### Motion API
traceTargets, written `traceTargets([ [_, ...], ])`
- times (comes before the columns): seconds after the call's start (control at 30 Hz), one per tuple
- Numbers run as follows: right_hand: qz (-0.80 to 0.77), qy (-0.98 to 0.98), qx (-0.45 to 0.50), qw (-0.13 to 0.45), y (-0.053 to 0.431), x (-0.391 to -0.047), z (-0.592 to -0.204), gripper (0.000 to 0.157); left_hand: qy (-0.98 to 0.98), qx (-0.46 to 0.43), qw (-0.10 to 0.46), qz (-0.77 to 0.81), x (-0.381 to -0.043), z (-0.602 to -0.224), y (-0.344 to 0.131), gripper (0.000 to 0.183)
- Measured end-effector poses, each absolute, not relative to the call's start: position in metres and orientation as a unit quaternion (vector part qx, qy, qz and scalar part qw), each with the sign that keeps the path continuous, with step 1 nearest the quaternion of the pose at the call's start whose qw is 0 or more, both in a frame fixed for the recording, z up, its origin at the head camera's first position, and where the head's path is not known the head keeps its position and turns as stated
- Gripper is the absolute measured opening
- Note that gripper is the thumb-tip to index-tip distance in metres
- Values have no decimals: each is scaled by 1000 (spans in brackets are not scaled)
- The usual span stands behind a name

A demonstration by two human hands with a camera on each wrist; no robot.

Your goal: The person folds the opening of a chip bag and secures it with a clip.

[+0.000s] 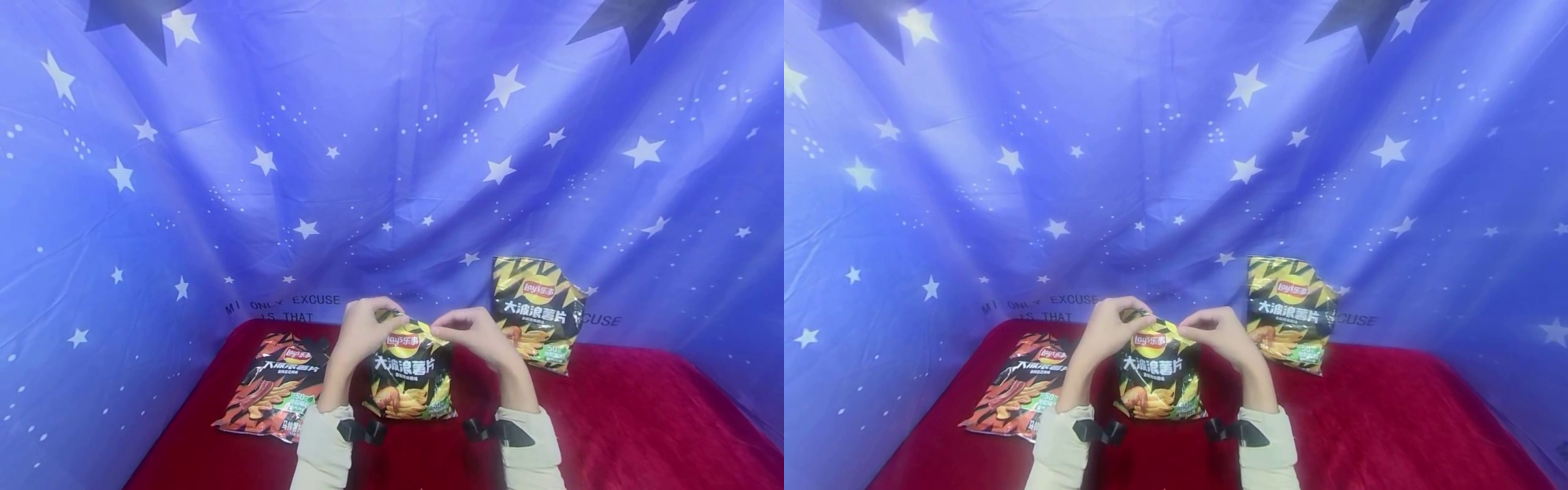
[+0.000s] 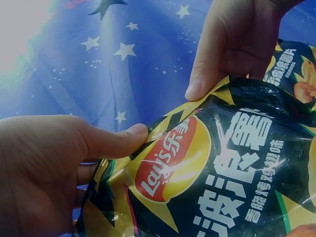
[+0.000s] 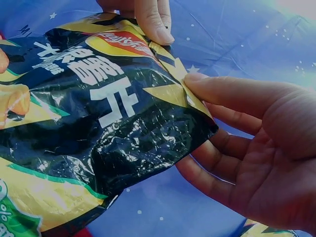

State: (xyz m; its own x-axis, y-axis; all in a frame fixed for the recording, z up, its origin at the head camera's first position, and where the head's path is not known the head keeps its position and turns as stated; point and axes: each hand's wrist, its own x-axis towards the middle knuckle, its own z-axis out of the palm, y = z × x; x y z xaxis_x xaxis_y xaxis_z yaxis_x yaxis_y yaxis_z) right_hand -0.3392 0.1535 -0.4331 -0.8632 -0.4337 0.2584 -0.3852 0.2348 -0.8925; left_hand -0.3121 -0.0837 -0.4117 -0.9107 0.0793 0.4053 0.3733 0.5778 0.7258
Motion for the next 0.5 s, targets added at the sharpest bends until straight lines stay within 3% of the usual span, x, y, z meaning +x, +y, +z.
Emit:
traceTargets([
  [0.5,-552,788,-271,28,159,-338,-432,19,-872,-122,195,-432,-313,-412,-83,4],
])
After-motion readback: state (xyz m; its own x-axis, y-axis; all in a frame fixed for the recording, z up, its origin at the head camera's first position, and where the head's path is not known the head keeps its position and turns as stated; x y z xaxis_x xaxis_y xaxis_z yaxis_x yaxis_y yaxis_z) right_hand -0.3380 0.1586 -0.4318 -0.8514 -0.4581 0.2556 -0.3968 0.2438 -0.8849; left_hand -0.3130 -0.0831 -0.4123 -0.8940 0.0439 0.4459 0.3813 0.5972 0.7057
